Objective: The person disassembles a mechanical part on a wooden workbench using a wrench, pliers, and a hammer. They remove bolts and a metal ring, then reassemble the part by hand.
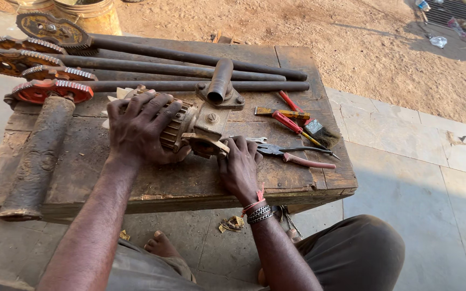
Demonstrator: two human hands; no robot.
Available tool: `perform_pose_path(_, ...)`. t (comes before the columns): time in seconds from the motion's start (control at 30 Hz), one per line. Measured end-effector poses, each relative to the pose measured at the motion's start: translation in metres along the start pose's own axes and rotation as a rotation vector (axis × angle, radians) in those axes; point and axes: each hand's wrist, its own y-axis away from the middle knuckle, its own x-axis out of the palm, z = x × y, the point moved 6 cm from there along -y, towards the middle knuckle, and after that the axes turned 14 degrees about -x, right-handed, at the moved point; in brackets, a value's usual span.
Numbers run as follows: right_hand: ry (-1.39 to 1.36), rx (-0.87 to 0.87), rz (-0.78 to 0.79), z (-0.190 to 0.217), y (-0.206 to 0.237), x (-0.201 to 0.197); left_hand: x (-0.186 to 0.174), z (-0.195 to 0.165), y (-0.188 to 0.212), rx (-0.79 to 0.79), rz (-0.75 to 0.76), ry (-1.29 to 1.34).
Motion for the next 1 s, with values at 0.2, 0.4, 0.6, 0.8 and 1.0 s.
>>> perform_pose_path(0.2,-0.030,0.100,0.022,-0.010,0.003,0.006,-0.001,0.000,0.000,-0.006,0.009,0.017)
perform_pose_path(0.4,0.027,0.003,0.015,-0.012,0.005,0.010,0.002,0.001,0.001,-0.010,0.014,0.008)
perform_pose_path(0.6,-0.278,0.073,-0.256,-0.033,-0.003,-0.002,0.003,0.001,0.003,-0.015,-0.005,0.002)
perform_pose_path(0.8,-0.372,0.269,-0.061,-0.051,-0.036,0.022,0.002,0.001,0.002,-0.018,-0.003,0.022)
perform_pose_path(1.0,-0.496,0.166,-0.209,-0.042,-0.039,0.029,0.000,0.002,0.001,-0.027,-0.015,0.019)
